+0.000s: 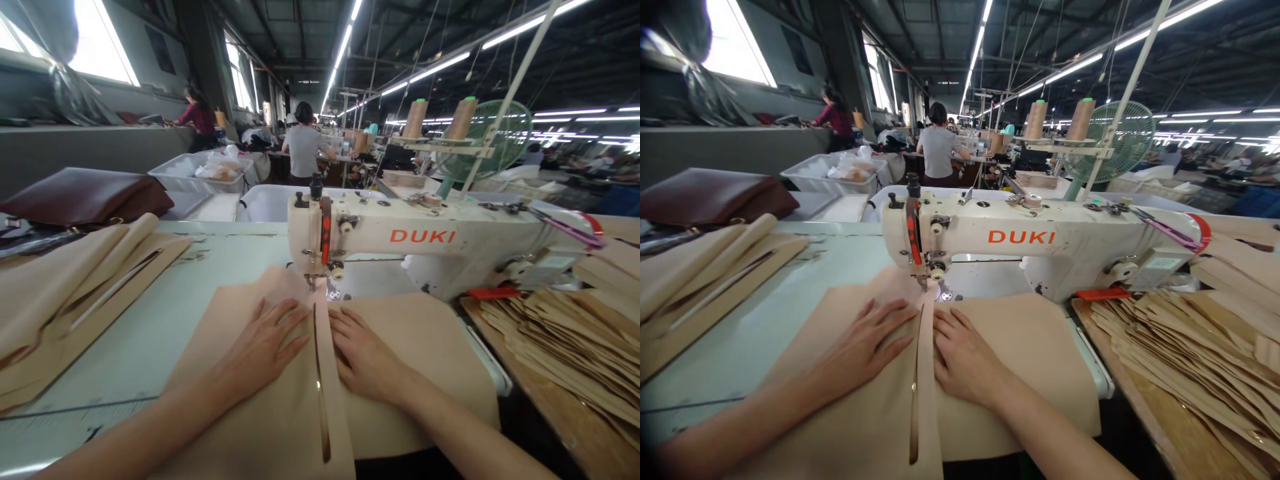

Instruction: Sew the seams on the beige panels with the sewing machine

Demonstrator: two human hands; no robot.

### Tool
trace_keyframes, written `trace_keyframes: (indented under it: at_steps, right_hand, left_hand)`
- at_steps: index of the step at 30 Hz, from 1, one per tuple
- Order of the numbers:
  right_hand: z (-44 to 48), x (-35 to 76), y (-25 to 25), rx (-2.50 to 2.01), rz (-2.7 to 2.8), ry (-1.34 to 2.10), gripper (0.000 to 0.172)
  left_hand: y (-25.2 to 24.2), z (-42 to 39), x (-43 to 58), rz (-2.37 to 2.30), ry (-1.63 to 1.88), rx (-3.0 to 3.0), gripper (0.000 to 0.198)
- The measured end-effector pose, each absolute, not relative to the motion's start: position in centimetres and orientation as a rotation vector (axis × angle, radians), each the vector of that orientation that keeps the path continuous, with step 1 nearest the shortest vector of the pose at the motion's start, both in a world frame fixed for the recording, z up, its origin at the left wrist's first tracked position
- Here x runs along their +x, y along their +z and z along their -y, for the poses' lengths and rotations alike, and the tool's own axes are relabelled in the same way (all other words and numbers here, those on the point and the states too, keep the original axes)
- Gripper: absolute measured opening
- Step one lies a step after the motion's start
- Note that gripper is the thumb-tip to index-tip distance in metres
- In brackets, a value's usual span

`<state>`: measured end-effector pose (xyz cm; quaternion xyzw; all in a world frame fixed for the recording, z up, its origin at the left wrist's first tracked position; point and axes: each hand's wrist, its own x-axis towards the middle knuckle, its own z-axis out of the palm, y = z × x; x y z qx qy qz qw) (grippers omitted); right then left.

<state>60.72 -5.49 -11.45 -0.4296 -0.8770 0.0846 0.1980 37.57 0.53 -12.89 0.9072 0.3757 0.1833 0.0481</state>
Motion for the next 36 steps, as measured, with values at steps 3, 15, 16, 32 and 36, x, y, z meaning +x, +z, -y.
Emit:
trace_keyframes:
  at_steps: [3, 15, 16, 32, 36]
  right_hand:
    - [5.5, 60.7, -11.3, -1.209, 2.464, 0.230, 0.050]
    - [5.4, 60.6, -11.3, -1.215, 2.478, 0.229, 0.051]
    - [5.4, 60.6, -11.3, -1.216, 2.479, 0.224, 0.051]
    - [4.4, 61.1, -9.7, -1.323, 2.067, 0.192, 0.029]
    - [3.7, 60.5, -11.1, -1.292, 2.375, 0.167, 0.043]
  left_hand:
    - [-12.8, -0.1, 37.6, -1.131, 0.562, 2.766, 0.040]
    - [-13.1, 0.5, 37.6, -1.112, 0.569, 2.788, 0.039]
    - [-13.1, 0.5, 37.6, -1.111, 0.568, 2.791, 0.038]
    - [-12.8, 1.2, 37.6, -1.046, 0.453, 2.787, 0.057]
    - [-13.6, 0.7, 37.6, -1.058, 0.494, 2.829, 0.062]
